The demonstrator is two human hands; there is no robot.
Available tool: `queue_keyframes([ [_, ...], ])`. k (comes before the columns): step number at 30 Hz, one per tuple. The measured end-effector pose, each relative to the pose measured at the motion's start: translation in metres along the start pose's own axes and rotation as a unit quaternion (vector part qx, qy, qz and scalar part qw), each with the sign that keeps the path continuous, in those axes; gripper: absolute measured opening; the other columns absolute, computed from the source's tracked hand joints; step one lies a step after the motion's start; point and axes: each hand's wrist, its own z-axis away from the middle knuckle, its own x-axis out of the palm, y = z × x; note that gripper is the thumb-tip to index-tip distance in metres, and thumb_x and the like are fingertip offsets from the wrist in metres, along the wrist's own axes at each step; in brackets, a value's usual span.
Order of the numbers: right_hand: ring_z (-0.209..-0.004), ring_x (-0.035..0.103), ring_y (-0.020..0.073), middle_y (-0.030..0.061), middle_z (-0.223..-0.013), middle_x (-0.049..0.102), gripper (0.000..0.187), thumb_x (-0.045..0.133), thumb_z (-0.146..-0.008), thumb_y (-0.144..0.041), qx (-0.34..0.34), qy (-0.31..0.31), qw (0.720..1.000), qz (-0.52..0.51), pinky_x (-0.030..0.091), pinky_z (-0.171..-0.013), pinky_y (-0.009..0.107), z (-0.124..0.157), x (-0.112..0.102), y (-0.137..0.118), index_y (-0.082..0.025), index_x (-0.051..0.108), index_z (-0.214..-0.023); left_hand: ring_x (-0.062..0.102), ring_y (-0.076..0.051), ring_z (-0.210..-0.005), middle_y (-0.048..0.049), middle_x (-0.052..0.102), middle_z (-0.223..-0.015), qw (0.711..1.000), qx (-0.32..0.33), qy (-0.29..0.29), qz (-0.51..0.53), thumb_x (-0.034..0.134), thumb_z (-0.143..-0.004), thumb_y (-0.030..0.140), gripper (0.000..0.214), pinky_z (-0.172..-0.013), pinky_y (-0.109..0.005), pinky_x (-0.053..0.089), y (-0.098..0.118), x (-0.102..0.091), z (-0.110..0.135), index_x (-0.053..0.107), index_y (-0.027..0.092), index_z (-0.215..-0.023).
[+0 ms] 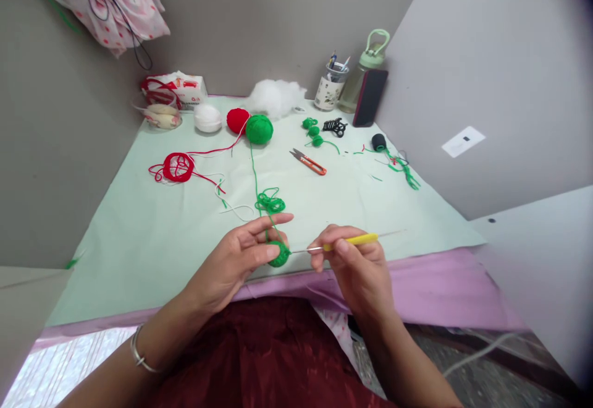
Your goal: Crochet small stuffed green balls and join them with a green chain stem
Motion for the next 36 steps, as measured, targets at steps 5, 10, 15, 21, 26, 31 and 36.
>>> queue_keyframes([
  [5, -0.089, 0.075, 0.0189, 0.0075, -0.1, 0.078, 0.031, 0.066, -0.095, -0.012, -0.223, -0.019, 0.909, 0.351, 0.064, -0.074, 0.031, 0.008, 0.008, 0.008, -0.028, 0.077, -0.119, 0.062, -0.018, -0.098, -0.0016, 0.069, -0.098, 0.997, 0.066, 0.036, -0.001, 0.086, -0.078, 0.021, 0.052, -0.092, -0.03, 0.047, -0.01, 0.014, 0.001, 0.073, 0.027, -0.128],
  [10, -0.097, 0.073, 0.0203, 0.009, -0.109, 0.076, 0.044, 0.064, -0.094, -0.008, -0.322, -0.013, 0.854, 0.407, 0.063, -0.077, 0.032, 0.01, 0.01, 0.016, -0.027, 0.07, -0.132, 0.065, -0.016, -0.092, -0.005, 0.073, -0.1, 0.995, 0.0, 0.006, 0.104, 0.08, -0.085, 0.028, 0.045, -0.089, -0.028, 0.049, -0.01, 0.013, 0.001, 0.073, 0.022, -0.129],
  [15, -0.071, 0.069, 0.0157, 0.0028, -0.084, 0.072, 0.02, 0.061, -0.099, -0.018, -0.132, 0.068, 0.975, 0.163, 0.058, -0.065, 0.031, -0.004, 0.012, 0.006, -0.025, 0.079, -0.101, 0.064, -0.014, -0.08, -0.0079, 0.071, -0.092, 0.989, 0.018, -0.03, 0.142, 0.073, -0.09, 0.029, 0.036, -0.076, -0.024, 0.051, -0.003, -0.003, -0.002, 0.078, 0.012, -0.122],
  [21, -0.068, 0.067, 0.0142, 0.0033, -0.087, 0.074, 0.015, 0.066, -0.097, -0.027, -0.055, 0.003, 0.997, 0.053, 0.057, -0.062, 0.03, -0.023, 0.021, 0.0, -0.025, 0.081, -0.094, 0.067, -0.016, -0.08, -0.007, 0.073, -0.096, 0.991, 0.044, -0.04, 0.116, 0.071, -0.092, 0.029, 0.032, -0.075, -0.028, 0.051, 0.006, 0.006, -0.006, 0.078, 0.017, -0.122],
  [26, -0.093, 0.073, 0.0187, 0.0036, -0.095, 0.079, 0.015, 0.069, -0.095, -0.022, -0.131, -0.02, 0.979, 0.154, 0.058, -0.078, 0.032, -0.049, 0.029, -0.01, -0.028, 0.082, -0.097, 0.066, -0.019, -0.099, -0.0062, 0.076, -0.113, 0.993, 0.091, -0.063, 0.035, 0.072, -0.093, 0.032, 0.027, -0.093, -0.032, 0.047, 0.024, 0.012, -0.017, 0.079, 0.024, -0.117],
  [31, -0.07, 0.065, 0.0117, 0.0005, -0.085, 0.076, 0.012, 0.069, -0.095, -0.023, -0.146, -0.007, 0.973, 0.181, 0.055, -0.065, 0.025, -0.067, 0.028, -0.024, -0.026, 0.081, -0.096, 0.061, -0.023, -0.115, -0.0056, 0.077, -0.11, 0.991, 0.118, -0.039, -0.051, 0.073, -0.091, 0.039, 0.031, -0.104, -0.034, 0.039, 0.051, 0.008, -0.027, 0.079, 0.025, -0.119],
  [36, -0.084, 0.072, 0.0161, 0.0038, -0.092, 0.076, 0.023, 0.065, -0.095, -0.01, -0.287, 0.0, 0.903, 0.319, 0.061, -0.071, 0.028, -0.066, 0.031, -0.019, -0.026, 0.078, -0.106, 0.062, -0.015, -0.087, 0.0003, 0.07, -0.089, 0.988, 0.151, -0.005, -0.013, 0.087, -0.079, 0.033, 0.045, -0.087, -0.029, 0.044, 0.053, 0.017, -0.033, 0.077, 0.028, -0.123],
])
